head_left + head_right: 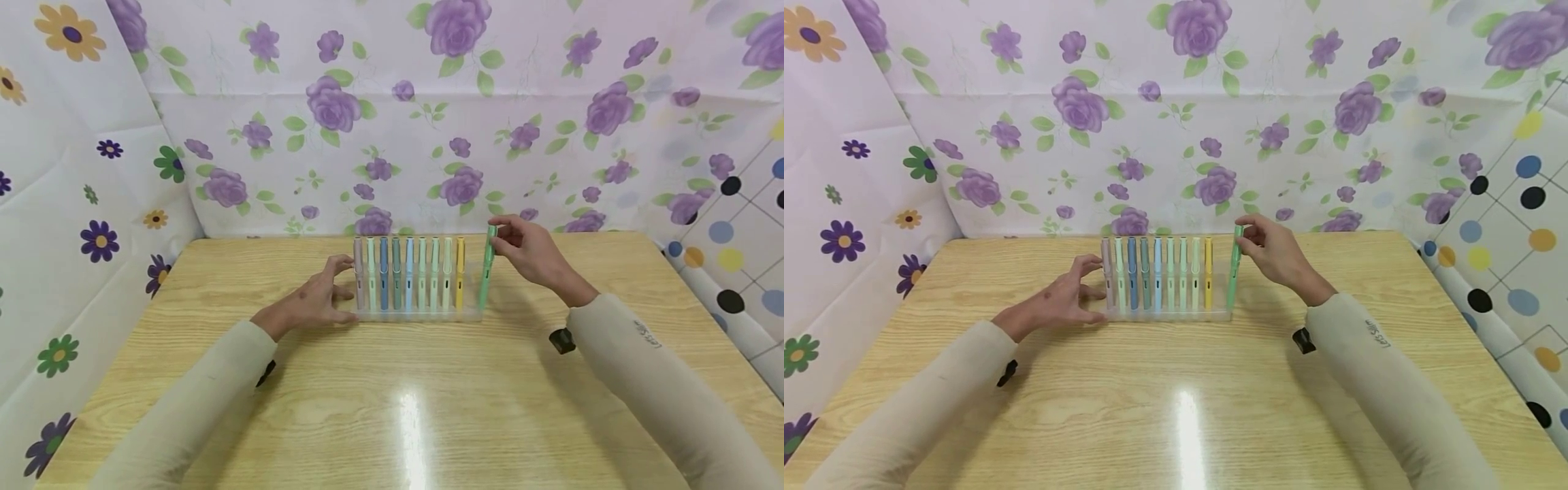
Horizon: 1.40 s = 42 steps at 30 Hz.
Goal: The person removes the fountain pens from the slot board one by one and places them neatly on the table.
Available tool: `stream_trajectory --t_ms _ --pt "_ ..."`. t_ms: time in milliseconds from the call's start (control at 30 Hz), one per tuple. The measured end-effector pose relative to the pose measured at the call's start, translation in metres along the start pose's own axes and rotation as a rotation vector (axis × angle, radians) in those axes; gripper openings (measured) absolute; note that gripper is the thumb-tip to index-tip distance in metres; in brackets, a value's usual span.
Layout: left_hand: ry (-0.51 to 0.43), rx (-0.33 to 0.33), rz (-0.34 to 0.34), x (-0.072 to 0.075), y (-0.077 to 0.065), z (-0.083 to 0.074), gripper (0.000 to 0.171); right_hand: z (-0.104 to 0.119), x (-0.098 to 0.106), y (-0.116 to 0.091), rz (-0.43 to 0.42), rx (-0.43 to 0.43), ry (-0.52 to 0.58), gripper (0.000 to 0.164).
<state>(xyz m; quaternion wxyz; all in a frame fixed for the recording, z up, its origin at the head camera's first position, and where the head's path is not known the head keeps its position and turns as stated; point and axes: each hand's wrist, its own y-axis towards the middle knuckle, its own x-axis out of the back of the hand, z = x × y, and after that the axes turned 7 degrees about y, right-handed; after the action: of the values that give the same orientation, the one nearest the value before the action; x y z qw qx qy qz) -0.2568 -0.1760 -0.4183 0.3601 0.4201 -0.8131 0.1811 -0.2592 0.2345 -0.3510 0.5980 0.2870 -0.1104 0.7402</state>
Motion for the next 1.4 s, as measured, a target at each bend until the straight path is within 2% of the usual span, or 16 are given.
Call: stream_trajectory --t_ms 300,533,900,1233,1400 --pt "0.031 -0.034 -0.018 -0.001 -0.001 -0.001 0.097 -0.009 0.005 -0.008 0.011 -0.032 -0.008 0.042" --pt "-0.006 -0.057 -0.013 0.001 0.002 -0.001 0.095 -0.027 0.008 -0.013 0.040 -0.071 -0.031 0.043" --pt "-0.002 -0.016 -0.010 0.000 -0.001 0.000 0.094 -0.053 0.010 -0.016 0.121 -0.137 -0.004 0.045" --pt "-0.004 -0.037 -0.003 -0.002 0.000 0.001 0.095 -0.075 0.011 -0.015 0.193 -0.215 0.024 0.047" --pt "-0.002 -0.026 -0.011 0.000 -0.001 0.000 0.095 -0.080 0.013 -0.011 0.238 -0.249 0.043 0.046"
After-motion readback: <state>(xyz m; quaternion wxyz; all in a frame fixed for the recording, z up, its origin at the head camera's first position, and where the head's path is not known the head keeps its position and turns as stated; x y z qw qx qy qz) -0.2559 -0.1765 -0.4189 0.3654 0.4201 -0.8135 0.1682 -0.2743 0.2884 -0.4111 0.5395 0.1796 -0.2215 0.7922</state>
